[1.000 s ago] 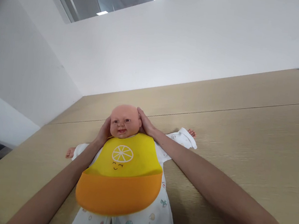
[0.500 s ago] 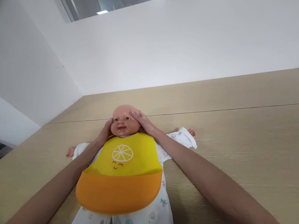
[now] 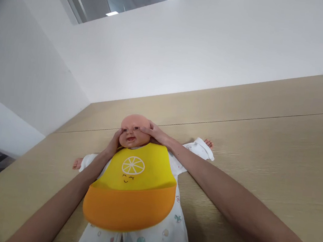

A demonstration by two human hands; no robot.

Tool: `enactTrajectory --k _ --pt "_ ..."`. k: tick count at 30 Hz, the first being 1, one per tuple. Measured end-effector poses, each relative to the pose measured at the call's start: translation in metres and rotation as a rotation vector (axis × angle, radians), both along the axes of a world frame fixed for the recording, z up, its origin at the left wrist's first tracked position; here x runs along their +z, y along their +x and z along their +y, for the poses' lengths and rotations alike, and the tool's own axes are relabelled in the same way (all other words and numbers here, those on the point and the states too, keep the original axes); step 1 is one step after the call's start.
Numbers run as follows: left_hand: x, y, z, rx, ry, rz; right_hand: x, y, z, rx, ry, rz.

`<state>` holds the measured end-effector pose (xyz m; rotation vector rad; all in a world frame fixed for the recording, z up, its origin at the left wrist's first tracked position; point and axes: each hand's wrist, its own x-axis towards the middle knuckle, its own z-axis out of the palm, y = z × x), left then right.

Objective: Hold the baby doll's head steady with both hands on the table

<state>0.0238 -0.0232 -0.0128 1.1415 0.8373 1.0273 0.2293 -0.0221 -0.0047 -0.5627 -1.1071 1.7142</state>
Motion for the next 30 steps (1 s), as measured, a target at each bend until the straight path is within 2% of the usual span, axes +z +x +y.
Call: enactTrajectory --k 3,7,11,16,21,26,30 --pt "0.006 0.005 -0.002 -0.02 -0.016 -0.008 -0.004 -0.002 0.003 -0.008 -0.035 0.011" --pt "0.013 0.007 -0.005 0.037 -0.122 0.055 -0.01 -0.003 0.008 -0.015 -0.017 0.02" --pt "0.008 0.001 -0.002 0.051 -0.213 0.052 -0.01 -0.003 0.007 0.022 -0.026 0.042" --pt "0.001 -0.002 0.003 -0.018 -0.191 0.001 0.001 -0.004 -0.002 0.143 -0.126 0.096" --pt "0.011 0.004 -0.001 0.009 -0.136 -0.013 0.016 -0.003 -0.01 0.122 -0.196 0.117" --pt "0.016 0.005 -0.003 0.083 -0.169 0.033 0.003 -0.003 0.006 0.009 -0.188 0.031" --pt "0.014 0.004 -0.002 0.199 -0.185 0.107 -0.011 -0.001 0.017 -0.202 -0.107 -0.067"
